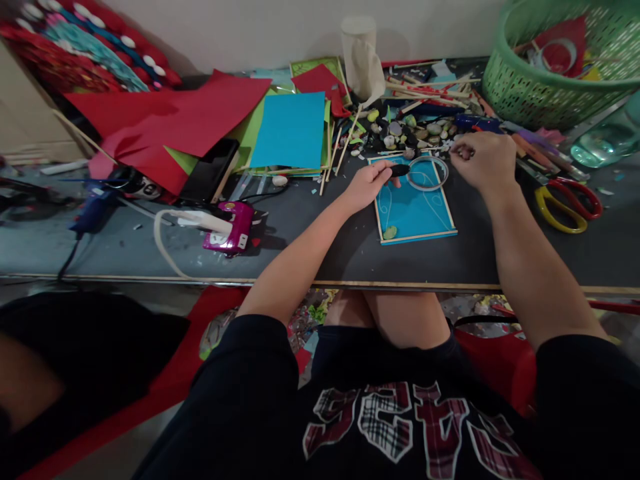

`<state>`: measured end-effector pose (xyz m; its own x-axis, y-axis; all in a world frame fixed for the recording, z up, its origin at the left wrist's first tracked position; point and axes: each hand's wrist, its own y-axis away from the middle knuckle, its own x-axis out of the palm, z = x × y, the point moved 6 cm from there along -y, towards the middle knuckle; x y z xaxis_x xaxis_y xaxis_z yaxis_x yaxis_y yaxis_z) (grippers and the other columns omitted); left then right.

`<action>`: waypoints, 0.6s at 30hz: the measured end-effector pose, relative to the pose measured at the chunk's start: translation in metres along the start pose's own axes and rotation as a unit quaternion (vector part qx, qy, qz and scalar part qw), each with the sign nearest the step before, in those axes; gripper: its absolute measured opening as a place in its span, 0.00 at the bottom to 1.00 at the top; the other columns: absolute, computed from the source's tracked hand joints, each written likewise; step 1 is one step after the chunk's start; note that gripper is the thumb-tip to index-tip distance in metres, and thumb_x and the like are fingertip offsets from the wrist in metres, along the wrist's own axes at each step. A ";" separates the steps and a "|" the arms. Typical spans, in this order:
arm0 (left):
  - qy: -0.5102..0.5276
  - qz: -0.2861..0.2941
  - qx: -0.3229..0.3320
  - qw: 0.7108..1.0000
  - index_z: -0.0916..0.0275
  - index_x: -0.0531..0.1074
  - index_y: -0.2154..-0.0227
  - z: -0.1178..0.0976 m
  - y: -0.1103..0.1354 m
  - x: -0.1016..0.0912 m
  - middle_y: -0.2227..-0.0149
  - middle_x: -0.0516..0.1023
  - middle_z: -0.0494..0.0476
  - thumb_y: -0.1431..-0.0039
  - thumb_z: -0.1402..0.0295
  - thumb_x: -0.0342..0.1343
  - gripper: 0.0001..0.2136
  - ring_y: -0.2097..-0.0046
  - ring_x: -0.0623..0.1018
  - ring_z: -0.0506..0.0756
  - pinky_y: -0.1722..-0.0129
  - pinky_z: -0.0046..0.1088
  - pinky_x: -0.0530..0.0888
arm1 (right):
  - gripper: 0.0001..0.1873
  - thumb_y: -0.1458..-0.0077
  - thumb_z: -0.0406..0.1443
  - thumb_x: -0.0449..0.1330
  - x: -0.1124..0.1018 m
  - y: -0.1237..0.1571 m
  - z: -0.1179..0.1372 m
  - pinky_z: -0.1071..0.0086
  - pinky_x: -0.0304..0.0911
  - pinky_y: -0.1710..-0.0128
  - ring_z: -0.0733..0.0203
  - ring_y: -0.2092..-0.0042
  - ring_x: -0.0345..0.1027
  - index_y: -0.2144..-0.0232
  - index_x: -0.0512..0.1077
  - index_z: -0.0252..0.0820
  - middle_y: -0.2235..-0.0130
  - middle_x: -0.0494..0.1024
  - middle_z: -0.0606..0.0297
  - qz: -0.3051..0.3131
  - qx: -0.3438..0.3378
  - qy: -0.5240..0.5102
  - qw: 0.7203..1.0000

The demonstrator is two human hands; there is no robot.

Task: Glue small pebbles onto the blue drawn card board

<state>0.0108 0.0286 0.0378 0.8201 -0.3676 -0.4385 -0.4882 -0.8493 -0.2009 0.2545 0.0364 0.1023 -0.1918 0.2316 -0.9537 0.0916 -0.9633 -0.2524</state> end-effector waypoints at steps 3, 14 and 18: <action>-0.113 0.006 0.004 0.994 0.63 0.79 0.50 -0.006 0.002 -0.002 0.58 0.84 0.63 0.22 0.55 0.45 0.21 0.48 0.79 0.62 0.44 0.39 0.74 | 0.14 0.34 0.42 0.56 -0.013 0.007 -0.002 0.53 0.70 0.46 0.46 0.53 0.80 0.54 0.81 0.49 0.58 0.86 0.57 -0.035 0.008 -0.039 0.999; -0.298 -0.005 0.046 0.954 0.62 0.82 0.53 0.000 -0.001 0.004 0.47 0.80 0.67 0.26 0.59 0.56 0.14 0.37 0.72 0.68 0.33 0.52 0.70 | 0.11 0.37 0.46 0.64 0.021 0.014 0.056 0.53 0.72 0.55 0.41 0.52 0.79 0.64 0.81 0.48 0.64 0.84 0.60 0.133 -0.120 0.070 0.981; -0.320 -0.023 0.080 0.944 0.60 0.82 0.52 -0.002 -0.001 0.007 0.46 0.80 0.66 0.26 0.60 0.56 0.13 0.37 0.73 0.68 0.36 0.51 0.72 | 0.16 0.31 0.47 0.56 0.021 0.012 0.046 0.50 0.72 0.50 0.39 0.48 0.77 0.60 0.77 0.44 0.57 0.83 0.49 0.041 -0.178 -0.044 0.982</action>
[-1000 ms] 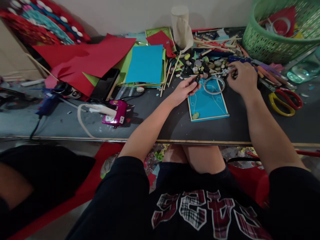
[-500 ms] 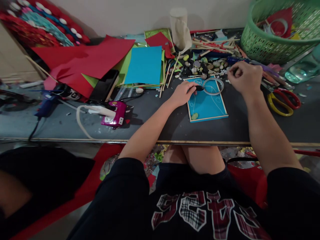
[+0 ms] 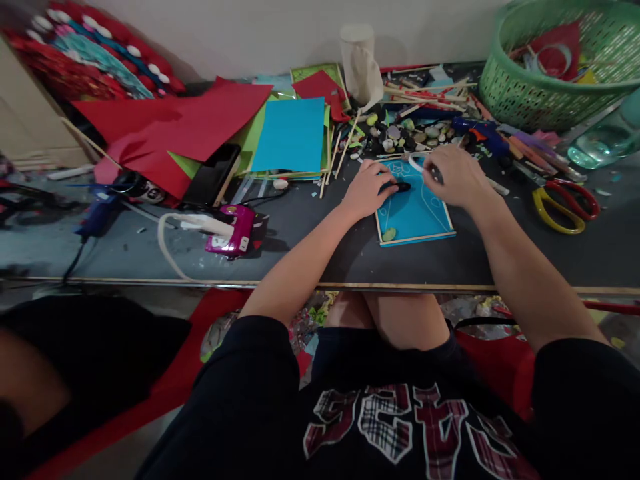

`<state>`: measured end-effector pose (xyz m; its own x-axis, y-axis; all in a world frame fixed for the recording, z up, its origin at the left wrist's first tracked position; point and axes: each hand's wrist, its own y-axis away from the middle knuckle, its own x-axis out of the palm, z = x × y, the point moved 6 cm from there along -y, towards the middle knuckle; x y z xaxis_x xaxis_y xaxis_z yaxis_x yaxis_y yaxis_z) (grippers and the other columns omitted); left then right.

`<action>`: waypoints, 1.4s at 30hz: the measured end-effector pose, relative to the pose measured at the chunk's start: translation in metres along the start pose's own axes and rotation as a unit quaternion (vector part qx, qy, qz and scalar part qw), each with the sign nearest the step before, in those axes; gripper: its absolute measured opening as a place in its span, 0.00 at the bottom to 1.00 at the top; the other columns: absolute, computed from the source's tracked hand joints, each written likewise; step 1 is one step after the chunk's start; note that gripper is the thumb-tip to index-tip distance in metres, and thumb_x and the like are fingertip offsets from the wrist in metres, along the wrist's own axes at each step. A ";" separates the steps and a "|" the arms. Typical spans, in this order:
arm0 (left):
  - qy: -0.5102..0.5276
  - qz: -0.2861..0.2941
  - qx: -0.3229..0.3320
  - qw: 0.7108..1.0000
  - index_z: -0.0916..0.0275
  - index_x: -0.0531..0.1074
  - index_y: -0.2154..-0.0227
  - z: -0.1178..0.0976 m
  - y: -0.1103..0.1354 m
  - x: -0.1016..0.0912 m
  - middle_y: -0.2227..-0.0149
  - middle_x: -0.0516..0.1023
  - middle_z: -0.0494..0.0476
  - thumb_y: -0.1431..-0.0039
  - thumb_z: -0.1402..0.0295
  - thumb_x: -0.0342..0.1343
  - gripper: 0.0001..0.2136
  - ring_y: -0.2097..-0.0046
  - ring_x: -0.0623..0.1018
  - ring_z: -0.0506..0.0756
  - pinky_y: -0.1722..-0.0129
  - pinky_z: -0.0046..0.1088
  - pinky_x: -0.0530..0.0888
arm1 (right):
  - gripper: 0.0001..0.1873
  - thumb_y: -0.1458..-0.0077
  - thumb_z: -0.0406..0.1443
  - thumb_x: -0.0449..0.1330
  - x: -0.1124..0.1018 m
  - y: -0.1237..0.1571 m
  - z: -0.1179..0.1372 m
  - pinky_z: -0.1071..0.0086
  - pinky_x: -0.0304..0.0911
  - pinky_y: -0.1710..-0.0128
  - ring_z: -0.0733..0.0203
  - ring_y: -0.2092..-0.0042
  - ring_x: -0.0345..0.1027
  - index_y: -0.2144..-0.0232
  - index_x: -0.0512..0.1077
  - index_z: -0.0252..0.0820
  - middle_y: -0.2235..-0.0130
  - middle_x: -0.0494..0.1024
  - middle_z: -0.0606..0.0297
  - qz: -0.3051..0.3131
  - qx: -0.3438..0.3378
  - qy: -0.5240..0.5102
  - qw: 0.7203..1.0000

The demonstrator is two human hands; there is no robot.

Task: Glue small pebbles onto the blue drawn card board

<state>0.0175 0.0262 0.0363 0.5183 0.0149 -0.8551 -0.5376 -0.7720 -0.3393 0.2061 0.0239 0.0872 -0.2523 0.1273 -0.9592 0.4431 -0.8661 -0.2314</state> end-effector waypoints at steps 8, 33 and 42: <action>-0.010 -0.048 0.013 0.999 0.61 0.80 0.45 0.003 -0.004 0.004 0.47 0.83 0.66 0.21 0.57 0.41 0.23 0.42 0.78 0.65 0.39 0.49 0.75 | 0.19 0.30 0.53 0.55 0.022 0.000 -0.007 0.57 0.72 0.59 0.54 0.66 0.75 0.53 0.74 0.48 0.68 0.81 0.61 -0.050 -0.019 -0.284 0.957; 0.078 -0.179 0.070 0.978 0.49 0.59 0.26 -0.007 0.006 -0.005 0.37 0.79 0.63 0.22 0.46 0.37 0.29 0.37 0.79 0.61 0.39 0.41 0.78 | 0.28 0.28 0.59 0.48 0.010 0.004 0.022 0.50 0.67 0.46 0.54 0.68 0.72 0.65 0.73 0.48 0.71 0.77 0.63 -0.117 -0.081 -0.246 0.959; 0.092 -0.177 0.042 0.979 0.54 0.70 0.38 -0.010 0.005 -0.010 0.43 0.80 0.64 0.23 0.45 0.41 0.25 0.42 0.81 0.59 0.49 0.36 0.82 | 0.30 0.27 0.58 0.44 0.022 0.003 0.030 0.59 0.68 0.61 0.52 0.66 0.74 0.55 0.75 0.43 0.65 0.80 0.57 -0.071 -0.066 -0.229 0.968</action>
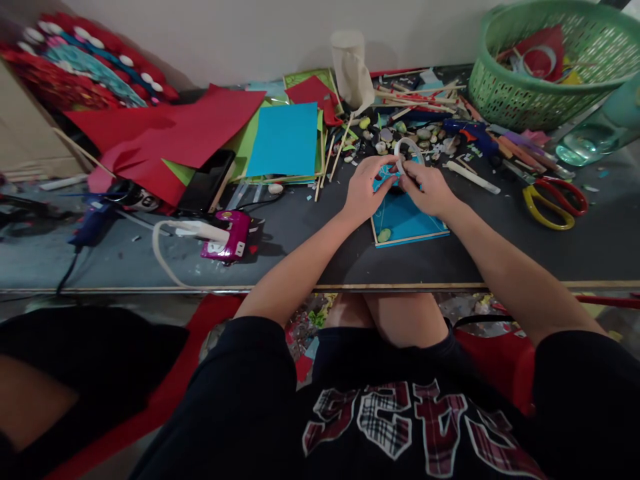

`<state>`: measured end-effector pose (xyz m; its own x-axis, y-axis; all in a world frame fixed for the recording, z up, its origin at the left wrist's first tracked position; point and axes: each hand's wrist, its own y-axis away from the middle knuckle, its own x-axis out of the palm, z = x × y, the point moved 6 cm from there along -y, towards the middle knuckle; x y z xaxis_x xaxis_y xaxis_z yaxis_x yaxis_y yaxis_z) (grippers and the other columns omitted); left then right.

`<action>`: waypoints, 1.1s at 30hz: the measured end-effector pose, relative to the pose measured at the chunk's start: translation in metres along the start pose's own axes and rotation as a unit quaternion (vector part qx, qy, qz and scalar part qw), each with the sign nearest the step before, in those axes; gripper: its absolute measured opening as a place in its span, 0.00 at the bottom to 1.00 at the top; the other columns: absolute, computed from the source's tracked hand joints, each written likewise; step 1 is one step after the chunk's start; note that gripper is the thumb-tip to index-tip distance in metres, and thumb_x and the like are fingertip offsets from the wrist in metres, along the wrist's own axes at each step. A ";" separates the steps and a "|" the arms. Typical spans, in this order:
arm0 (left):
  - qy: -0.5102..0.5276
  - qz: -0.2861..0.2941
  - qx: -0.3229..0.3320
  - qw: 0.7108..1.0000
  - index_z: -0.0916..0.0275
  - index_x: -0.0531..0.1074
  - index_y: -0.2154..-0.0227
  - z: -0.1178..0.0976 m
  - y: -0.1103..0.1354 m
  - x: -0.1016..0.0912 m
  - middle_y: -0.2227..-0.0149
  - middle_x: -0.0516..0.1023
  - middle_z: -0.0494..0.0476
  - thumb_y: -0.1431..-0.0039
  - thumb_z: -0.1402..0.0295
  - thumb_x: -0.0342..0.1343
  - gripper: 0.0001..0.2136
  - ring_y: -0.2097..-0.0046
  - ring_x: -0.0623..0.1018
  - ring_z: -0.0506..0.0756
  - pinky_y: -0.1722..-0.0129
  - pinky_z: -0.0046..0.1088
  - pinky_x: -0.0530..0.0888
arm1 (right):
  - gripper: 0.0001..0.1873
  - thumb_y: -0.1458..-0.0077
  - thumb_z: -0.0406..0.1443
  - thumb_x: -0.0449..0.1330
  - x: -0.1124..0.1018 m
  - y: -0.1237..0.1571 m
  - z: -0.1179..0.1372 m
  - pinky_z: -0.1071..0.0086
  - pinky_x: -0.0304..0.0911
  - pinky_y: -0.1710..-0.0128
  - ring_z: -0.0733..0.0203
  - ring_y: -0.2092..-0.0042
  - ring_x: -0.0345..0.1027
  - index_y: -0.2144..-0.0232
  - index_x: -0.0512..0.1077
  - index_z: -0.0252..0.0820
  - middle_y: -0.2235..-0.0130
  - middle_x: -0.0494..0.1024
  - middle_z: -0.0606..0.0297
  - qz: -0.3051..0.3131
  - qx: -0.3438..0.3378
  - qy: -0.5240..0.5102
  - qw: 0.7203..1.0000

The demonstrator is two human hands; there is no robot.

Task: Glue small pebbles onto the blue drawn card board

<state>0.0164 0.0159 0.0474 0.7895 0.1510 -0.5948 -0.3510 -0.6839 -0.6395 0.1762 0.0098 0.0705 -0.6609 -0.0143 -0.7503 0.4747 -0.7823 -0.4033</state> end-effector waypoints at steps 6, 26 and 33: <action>-0.001 -0.005 0.000 1.000 0.55 0.75 0.51 -0.001 -0.002 0.001 0.49 0.76 0.66 0.26 0.40 0.40 0.27 0.51 0.82 0.59 0.54 0.39 0.83 | 0.27 0.28 0.59 0.46 -0.003 -0.001 -0.011 0.62 0.62 0.64 0.55 0.69 0.66 0.64 0.72 0.48 0.71 0.72 0.63 -0.043 0.040 0.002 0.998; -0.102 -0.012 0.026 0.994 0.56 0.76 0.54 -0.009 0.002 -0.004 0.48 0.78 0.63 0.22 0.55 0.43 0.18 0.44 0.80 0.62 0.39 0.47 0.76 | 0.11 0.43 0.36 0.53 -0.001 -0.004 0.011 0.63 0.48 0.67 0.59 0.73 0.56 0.77 0.60 0.46 0.78 0.62 0.66 -0.030 0.052 0.057 0.997; -0.089 0.040 0.095 0.991 0.59 0.71 0.55 -0.018 0.002 0.010 0.45 0.77 0.68 0.22 0.64 0.39 0.15 0.40 0.77 0.63 0.41 0.45 0.76 | 0.16 0.53 0.36 0.59 -0.004 -0.003 0.008 0.63 0.46 0.68 0.62 0.74 0.48 0.84 0.54 0.44 0.81 0.55 0.67 -0.031 0.052 0.106 0.993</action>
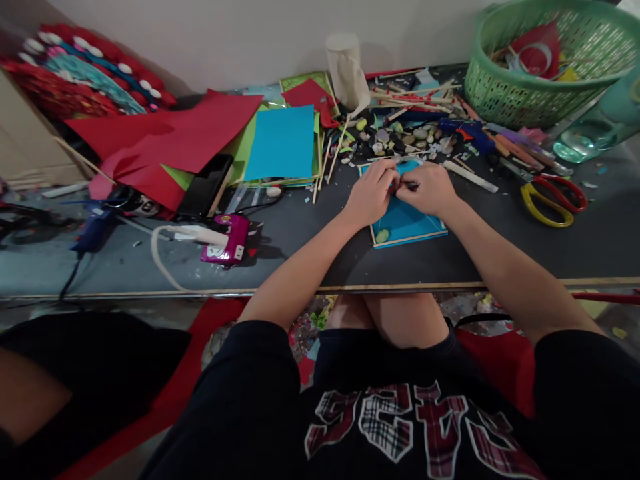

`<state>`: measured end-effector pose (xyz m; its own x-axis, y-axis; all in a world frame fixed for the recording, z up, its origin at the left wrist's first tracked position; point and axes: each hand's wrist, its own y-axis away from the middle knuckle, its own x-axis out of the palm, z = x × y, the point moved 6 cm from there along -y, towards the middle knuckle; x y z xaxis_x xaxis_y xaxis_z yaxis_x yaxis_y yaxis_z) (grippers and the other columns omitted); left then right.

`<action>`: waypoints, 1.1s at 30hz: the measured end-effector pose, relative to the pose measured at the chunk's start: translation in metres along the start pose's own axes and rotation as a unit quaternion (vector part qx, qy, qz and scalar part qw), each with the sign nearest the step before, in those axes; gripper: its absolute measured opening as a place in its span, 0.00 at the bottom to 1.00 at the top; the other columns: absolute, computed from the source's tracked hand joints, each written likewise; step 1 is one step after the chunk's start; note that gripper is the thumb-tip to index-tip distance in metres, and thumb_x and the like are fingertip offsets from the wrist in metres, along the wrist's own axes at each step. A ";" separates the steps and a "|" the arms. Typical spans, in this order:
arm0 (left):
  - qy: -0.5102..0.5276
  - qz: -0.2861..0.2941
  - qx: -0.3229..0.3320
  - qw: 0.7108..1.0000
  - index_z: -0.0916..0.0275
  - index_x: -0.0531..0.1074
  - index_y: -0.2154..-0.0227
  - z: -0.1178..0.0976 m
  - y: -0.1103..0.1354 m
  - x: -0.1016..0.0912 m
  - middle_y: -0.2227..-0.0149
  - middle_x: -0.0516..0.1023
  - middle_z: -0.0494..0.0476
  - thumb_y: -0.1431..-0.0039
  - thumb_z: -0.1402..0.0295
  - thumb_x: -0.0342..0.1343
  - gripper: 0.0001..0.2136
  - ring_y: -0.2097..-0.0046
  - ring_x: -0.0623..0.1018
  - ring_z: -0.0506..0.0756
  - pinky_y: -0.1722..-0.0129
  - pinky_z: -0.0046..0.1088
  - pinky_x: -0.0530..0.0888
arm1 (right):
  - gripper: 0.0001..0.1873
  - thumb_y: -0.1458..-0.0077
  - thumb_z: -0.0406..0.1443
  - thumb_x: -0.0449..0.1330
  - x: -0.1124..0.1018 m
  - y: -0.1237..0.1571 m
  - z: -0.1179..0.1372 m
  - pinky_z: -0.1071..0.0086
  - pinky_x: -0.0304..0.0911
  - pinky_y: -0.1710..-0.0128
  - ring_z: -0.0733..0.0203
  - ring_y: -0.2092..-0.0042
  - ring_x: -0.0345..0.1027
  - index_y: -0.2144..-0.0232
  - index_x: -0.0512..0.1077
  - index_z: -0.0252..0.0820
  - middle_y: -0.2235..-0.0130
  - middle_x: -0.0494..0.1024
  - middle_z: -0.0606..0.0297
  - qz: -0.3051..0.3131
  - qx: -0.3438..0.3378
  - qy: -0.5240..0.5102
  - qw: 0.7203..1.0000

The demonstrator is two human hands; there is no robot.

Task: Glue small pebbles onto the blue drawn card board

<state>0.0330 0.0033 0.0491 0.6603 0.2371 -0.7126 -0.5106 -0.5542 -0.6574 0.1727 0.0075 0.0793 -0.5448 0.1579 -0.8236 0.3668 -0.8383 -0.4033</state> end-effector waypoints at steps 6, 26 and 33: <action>0.012 -0.039 -0.038 0.998 0.56 0.73 0.57 -0.004 -0.001 -0.010 0.48 0.79 0.64 0.21 0.58 0.42 0.15 0.43 0.79 0.61 0.43 0.44 0.77 | 0.19 0.51 0.35 0.57 -0.008 -0.001 0.002 0.62 0.45 0.71 0.64 0.76 0.46 0.83 0.50 0.45 0.82 0.50 0.69 0.023 0.021 -0.025 0.999; -0.033 -0.102 -0.013 0.994 0.56 0.75 0.53 -0.007 0.001 -0.018 0.52 0.82 0.63 0.20 0.52 0.32 0.25 0.46 0.84 0.56 0.43 0.41 0.81 | 0.16 0.48 0.39 0.55 -0.019 0.009 0.017 0.65 0.46 0.72 0.66 0.74 0.45 0.83 0.56 0.44 0.80 0.51 0.68 -0.102 0.067 -0.171 0.978; 0.010 -0.086 0.009 0.996 0.55 0.76 0.55 -0.009 0.005 -0.018 0.52 0.84 0.59 0.20 0.54 0.36 0.22 0.48 0.84 0.54 0.42 0.37 0.80 | 0.14 0.42 0.43 0.55 -0.021 0.013 0.019 0.57 0.63 0.59 0.58 0.71 0.61 0.77 0.69 0.46 0.77 0.64 0.64 -0.133 -0.048 -0.059 0.988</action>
<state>0.0235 -0.0114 0.0608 0.7498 0.3115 -0.5837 -0.3987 -0.4913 -0.7743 0.1751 -0.0168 0.0990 -0.7141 0.2996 -0.6327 0.2652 -0.7206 -0.6406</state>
